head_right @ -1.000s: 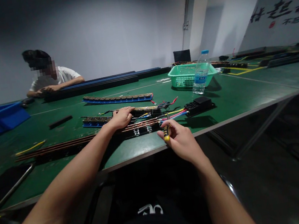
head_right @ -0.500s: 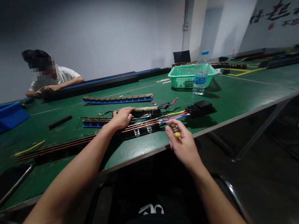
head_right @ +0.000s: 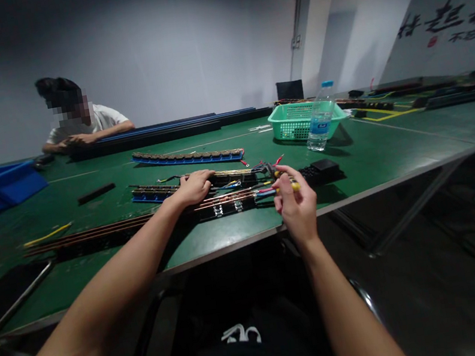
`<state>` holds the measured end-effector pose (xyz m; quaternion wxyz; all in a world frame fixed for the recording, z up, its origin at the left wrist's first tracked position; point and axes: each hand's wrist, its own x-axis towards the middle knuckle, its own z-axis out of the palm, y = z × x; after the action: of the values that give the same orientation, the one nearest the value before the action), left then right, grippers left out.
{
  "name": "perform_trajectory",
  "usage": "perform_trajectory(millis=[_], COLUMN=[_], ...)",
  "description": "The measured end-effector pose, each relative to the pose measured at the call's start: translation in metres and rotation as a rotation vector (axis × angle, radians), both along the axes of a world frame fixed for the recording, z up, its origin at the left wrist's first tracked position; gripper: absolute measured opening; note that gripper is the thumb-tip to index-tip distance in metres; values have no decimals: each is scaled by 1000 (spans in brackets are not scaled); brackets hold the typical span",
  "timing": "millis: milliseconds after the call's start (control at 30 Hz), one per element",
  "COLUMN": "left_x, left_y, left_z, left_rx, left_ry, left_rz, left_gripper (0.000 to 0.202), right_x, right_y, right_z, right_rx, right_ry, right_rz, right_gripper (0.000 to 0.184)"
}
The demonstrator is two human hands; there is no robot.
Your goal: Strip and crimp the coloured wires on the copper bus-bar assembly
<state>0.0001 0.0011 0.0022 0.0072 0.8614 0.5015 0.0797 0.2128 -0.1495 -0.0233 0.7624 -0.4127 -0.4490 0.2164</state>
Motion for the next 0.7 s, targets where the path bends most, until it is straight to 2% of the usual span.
perform_trajectory(millis=[133, 267, 367, 433, 533, 633, 700], left_x=[0, 0, 0, 1, 1, 1, 1], left_y=[1, 2, 1, 0, 0, 3, 4], left_z=[-1, -2, -1, 0, 0, -2, -3], left_rx=[7, 2, -3, -4, -5, -3, 3], left_ry=[7, 6, 3, -2, -9, -16, -20], left_rz=[-3, 0, -2, -5, -2, -2, -6], left_gripper=[49, 49, 49, 49, 49, 49, 49], right_x=[13, 16, 16, 17, 14, 7, 2], right_y=[35, 47, 50, 50, 46, 40, 39], right_z=[2, 6, 7, 7, 6, 8, 9], right_rx=[-60, -131, -154, -172, -225, -291, -316], right_ry=[124, 162, 102, -36, -372, -676, -782], right_rz=[34, 38, -13, -65, -150, -171, -182], right_gripper=[58, 67, 62, 54, 41, 35, 32])
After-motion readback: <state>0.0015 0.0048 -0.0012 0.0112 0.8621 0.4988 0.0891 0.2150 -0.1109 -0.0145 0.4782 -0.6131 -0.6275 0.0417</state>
